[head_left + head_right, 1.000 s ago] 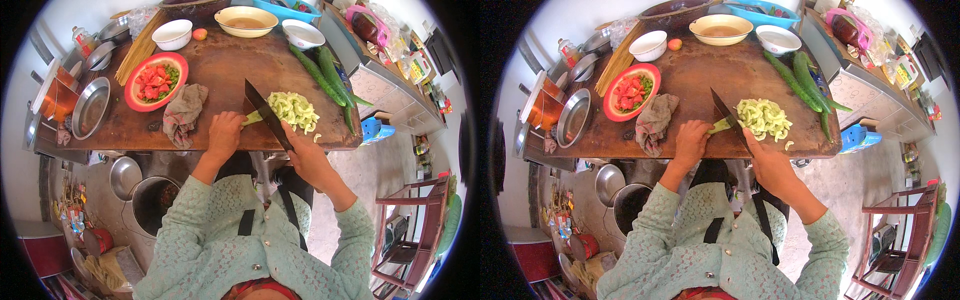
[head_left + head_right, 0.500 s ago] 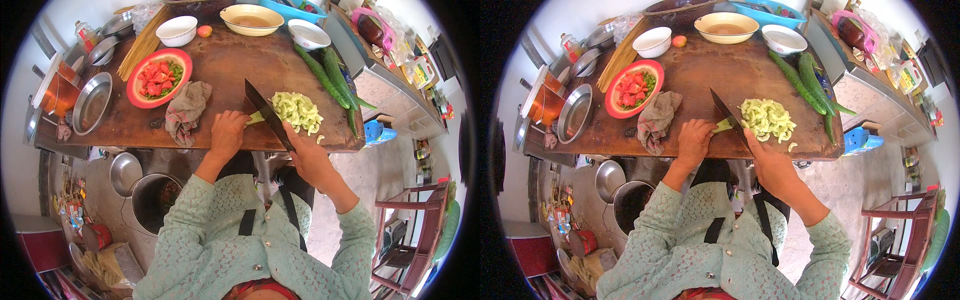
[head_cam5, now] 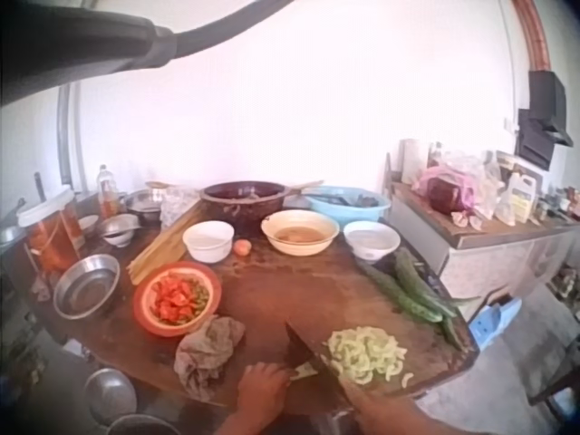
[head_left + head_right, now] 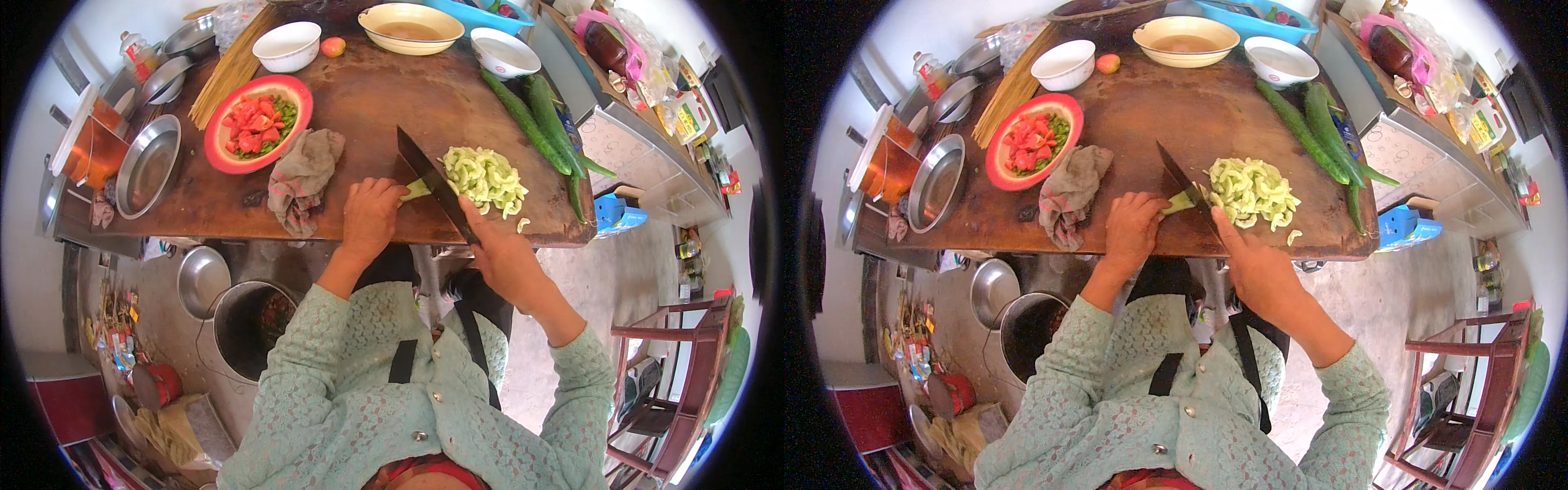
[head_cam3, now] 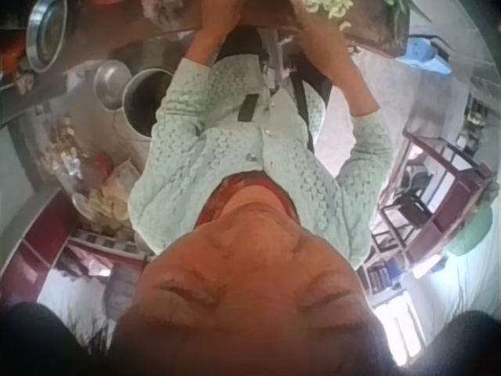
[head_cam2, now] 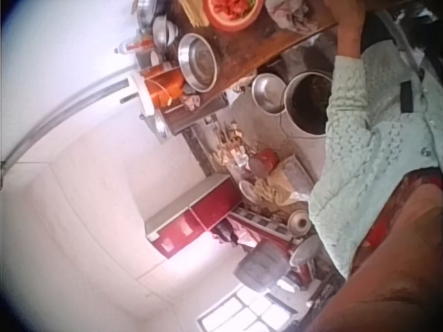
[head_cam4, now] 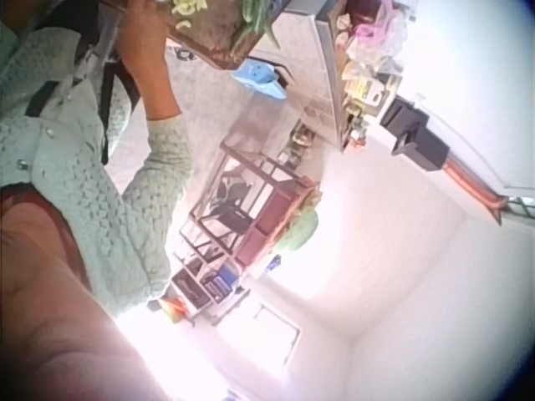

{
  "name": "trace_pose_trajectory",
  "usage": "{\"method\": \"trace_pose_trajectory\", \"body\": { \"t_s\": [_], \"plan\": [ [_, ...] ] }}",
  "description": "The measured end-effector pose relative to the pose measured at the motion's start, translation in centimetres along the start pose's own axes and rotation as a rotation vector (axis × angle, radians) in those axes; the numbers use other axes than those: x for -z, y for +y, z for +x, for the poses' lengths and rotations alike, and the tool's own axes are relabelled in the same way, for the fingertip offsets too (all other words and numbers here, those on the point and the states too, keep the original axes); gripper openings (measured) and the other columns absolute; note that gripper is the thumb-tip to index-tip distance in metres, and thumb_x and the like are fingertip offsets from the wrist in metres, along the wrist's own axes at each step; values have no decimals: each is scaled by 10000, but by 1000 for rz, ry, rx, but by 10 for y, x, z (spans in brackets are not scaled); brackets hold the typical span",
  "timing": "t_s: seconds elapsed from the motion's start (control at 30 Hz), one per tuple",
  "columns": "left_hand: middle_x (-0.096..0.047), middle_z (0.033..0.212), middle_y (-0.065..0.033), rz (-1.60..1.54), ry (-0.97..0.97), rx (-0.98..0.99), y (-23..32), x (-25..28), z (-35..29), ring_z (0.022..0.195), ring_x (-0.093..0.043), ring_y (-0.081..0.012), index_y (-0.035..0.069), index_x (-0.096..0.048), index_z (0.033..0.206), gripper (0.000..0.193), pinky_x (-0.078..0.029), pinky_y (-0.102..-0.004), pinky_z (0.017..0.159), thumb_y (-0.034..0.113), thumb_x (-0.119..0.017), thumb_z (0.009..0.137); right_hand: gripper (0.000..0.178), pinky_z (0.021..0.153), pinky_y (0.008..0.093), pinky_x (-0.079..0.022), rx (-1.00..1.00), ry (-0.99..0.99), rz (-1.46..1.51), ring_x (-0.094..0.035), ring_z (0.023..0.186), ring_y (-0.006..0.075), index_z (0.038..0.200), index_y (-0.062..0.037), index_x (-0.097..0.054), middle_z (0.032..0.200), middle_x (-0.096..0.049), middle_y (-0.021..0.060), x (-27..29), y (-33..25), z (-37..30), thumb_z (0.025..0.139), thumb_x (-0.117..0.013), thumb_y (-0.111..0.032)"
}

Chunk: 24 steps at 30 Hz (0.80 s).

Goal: The person slices a cucumber on a wooden cutting board using a cleaver. They then transfer the sliced cucumber into a bowl and move to a wok to stir the contents with a ladle.

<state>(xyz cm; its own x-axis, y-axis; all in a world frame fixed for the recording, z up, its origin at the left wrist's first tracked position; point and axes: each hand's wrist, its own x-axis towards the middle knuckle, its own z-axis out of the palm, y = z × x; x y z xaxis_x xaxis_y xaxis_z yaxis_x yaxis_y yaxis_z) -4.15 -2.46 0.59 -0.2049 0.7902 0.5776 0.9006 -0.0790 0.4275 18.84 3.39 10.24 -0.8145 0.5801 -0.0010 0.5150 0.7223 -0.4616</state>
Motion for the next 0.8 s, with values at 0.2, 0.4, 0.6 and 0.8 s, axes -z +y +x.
{"method": "trace_pose_trajectory", "body": {
  "t_s": [0.2, 0.4, 0.6, 0.8],
  "plan": [
    [-619, 930, -17, -19, 45, -25, -2, -2, -1, 885, -554, -229, 103, -657, 911, 182, -412, -358, 779, 50, -643, 738, 740, 665, 496, -480, 86, 62, -8, -593, 782, 415, 1490, -129, -187, 970, -595, 204, 12, -2, -5, 838, -527, -41],
    [-618, 941, -23, 1, 6, -12, -1, 0, -1, 890, -554, -233, 102, -658, 924, 197, -411, -365, 783, 51, -642, 734, 732, 669, 500, -478, 102, 41, -58, -589, 781, 423, 1490, -135, -195, 961, -594, 208, -4, 3, 1, 841, -522, -43],
    [-608, 914, -42, -36, 47, -26, -4, -4, -2, 891, -553, -260, 96, -654, 930, 195, -407, -372, 764, 42, -642, 743, 728, 657, 490, -478, 98, 75, -22, -589, 772, 419, 1489, -136, -204, 939, -595, 208, 8, -2, -1, 840, -517, -37],
    [-612, 934, -41, -1, -1, 3, 0, -1, -1, 904, -552, -243, 98, -657, 914, 178, -409, -368, 784, 55, -639, 742, 732, 654, 483, -480, 96, 30, -81, -587, 754, 416, 1491, -130, -200, 912, -601, 192, -6, 2, -2, 842, -526, -41]
  ]
}}
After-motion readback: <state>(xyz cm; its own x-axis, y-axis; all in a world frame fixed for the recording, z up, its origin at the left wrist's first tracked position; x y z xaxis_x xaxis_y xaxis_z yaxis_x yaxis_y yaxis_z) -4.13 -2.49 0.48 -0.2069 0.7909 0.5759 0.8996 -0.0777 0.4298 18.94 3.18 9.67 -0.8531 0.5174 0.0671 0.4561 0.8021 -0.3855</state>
